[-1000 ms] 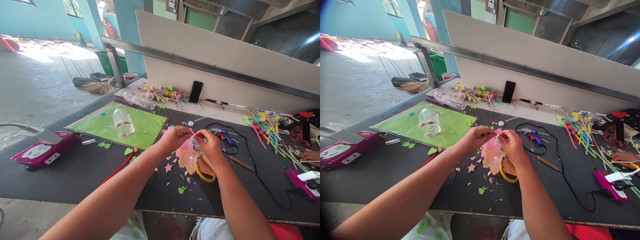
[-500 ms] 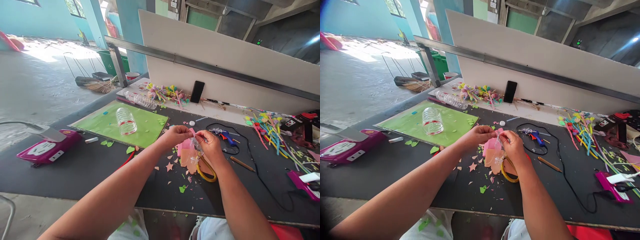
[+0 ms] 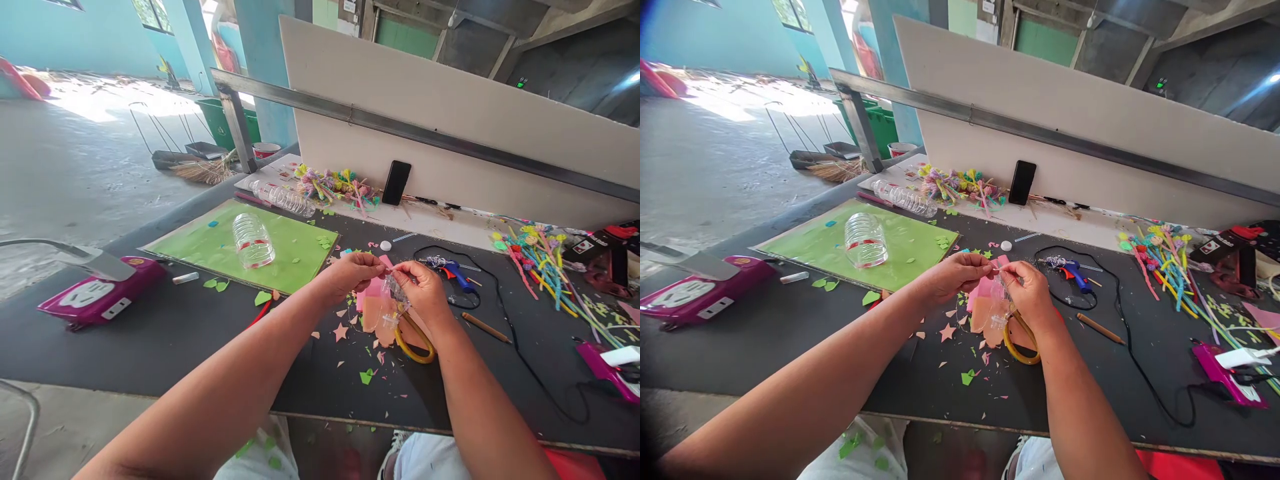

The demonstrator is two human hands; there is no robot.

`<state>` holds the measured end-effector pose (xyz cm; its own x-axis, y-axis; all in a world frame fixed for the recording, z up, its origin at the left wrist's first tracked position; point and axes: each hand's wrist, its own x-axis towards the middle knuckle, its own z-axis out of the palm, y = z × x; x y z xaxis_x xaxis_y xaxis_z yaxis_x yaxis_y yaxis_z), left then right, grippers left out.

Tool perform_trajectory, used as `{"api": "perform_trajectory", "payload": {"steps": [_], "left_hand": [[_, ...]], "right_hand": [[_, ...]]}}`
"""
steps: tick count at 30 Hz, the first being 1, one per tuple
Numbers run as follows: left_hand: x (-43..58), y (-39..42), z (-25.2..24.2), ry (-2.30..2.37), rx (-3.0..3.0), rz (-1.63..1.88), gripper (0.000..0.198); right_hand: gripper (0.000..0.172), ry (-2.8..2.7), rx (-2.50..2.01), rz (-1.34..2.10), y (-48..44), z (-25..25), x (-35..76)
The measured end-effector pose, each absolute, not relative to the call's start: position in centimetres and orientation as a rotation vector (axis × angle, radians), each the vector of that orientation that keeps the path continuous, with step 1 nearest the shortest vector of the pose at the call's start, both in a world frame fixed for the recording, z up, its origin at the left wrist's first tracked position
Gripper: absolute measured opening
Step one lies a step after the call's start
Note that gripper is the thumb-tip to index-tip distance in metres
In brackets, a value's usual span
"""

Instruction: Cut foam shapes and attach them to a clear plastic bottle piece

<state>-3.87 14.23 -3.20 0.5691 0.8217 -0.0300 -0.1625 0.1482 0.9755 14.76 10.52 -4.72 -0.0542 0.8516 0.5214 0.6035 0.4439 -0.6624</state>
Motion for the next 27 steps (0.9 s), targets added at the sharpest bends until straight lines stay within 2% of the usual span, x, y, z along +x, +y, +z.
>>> {"api": "perform_trajectory", "payload": {"steps": [4, 14, 21, 27], "left_hand": [[-3.5, 14.6, -4.1, 0.673, 1.161, 0.810, 0.032], [-3.5, 14.5, -4.0, 0.704, 1.223, 0.782, 0.023], [-3.8, 14.2, -3.5, 0.705, 1.274, 0.702, 0.021], [-4.2, 14.0, -3.2, 0.604, 1.290, 0.623, 0.027]], "right_hand": [[0.016, -1.741, -1.256, 0.446, 10.4, -4.7, 14.9], [0.013, -1.777, -1.284, 0.460, 10.2, -4.3, 14.5], [0.007, -1.831, -1.276, 0.365, 10.1, -4.1, 14.6], [0.008, -1.885, -1.200, 0.196, 10.5, -4.4, 14.8]]}}
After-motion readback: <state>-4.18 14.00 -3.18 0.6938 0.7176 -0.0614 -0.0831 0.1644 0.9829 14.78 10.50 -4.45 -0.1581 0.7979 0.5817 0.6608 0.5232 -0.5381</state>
